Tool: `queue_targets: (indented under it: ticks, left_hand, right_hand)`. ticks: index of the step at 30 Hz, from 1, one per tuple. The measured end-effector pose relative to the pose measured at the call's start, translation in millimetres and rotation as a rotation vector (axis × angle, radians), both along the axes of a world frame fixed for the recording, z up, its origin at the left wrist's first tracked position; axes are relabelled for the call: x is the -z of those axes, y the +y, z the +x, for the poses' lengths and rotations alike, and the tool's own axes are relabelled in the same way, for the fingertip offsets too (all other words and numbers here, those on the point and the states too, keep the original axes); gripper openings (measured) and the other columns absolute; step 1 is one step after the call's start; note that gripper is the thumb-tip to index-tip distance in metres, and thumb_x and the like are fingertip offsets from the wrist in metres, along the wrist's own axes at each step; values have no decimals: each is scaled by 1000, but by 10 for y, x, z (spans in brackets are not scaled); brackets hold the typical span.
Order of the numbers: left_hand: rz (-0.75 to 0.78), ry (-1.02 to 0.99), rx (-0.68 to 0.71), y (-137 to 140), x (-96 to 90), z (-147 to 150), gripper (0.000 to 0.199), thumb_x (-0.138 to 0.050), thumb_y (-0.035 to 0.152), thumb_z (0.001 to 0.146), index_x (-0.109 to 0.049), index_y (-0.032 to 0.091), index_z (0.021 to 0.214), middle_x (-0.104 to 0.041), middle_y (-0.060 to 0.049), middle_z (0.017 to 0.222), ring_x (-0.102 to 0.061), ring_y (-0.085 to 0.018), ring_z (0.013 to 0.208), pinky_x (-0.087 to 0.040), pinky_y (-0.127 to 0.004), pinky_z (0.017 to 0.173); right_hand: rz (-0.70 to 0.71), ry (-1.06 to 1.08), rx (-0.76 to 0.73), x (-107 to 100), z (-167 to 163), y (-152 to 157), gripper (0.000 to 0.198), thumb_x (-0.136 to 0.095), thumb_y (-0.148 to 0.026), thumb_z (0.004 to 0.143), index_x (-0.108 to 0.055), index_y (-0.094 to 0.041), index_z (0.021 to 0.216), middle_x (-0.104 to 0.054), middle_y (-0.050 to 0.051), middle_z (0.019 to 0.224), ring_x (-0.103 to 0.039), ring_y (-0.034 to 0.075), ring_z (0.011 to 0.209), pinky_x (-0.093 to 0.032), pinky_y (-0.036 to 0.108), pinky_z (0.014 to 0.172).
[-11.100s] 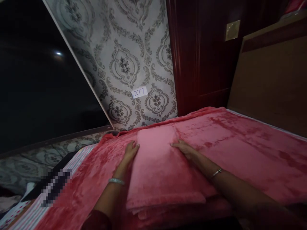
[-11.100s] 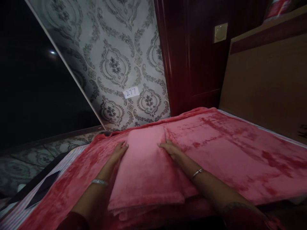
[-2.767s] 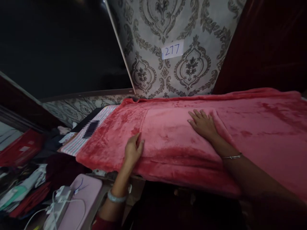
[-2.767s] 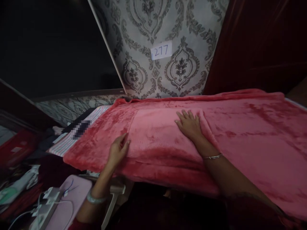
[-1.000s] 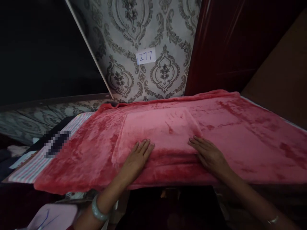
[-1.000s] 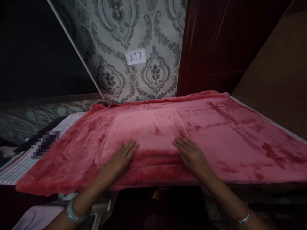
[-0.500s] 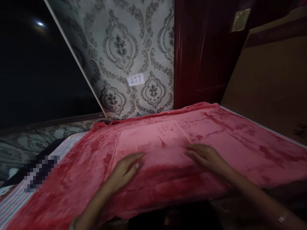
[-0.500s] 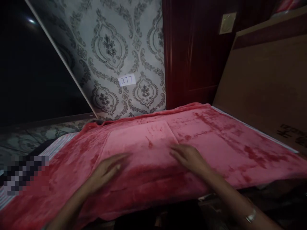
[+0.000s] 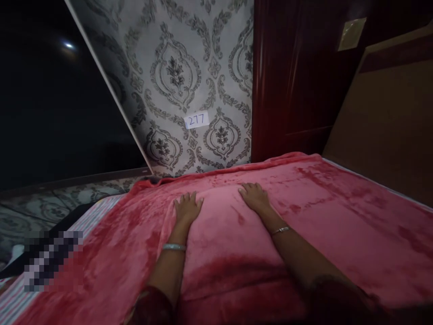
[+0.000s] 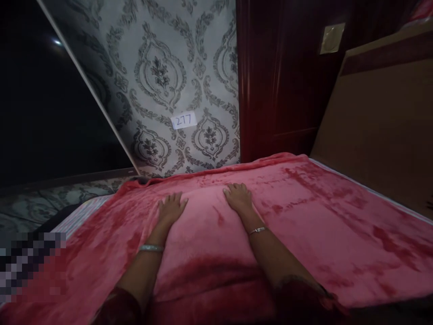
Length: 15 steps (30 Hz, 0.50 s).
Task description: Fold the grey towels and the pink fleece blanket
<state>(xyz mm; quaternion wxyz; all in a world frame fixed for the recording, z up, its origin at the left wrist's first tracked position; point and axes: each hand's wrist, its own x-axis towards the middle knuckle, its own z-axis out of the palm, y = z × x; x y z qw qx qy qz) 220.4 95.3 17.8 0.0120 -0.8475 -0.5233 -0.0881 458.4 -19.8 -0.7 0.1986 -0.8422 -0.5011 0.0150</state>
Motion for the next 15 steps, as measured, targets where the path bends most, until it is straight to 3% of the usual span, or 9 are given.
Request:
queue_targets:
  ticks: [4,10,15]
  left_hand:
    - [30,-53,0,54,183,-84,59,-35,51,99,-51,17,145,-54,-20,148,-44,-37,140,-26,-67,115]
    - [58,-64,-186,57,74,-99,52,-30,38,101,-60,15,136,-59,-20,140,-47,-35,136,-32,-59,113]
    - [-108,-37,-336,41,-87,-243,54,-30,41,101,-54,18,143,-55,-18,145,-51,-38,132,-41,-54,106]
  right_hand:
    - [21,12,8,152,121,7,49,-30,-44,103,-61,-22,134,-58,10,142,-47,30,130,-43,47,104]
    - [2,28,0,165,241,65,47,-28,-33,104,-65,-16,128,-62,12,136,-56,24,122,-40,38,106]
    - [34,83,115,200,280,37,52,-33,-36,103,-56,-12,142,-58,16,141,-54,27,128,-39,38,107]
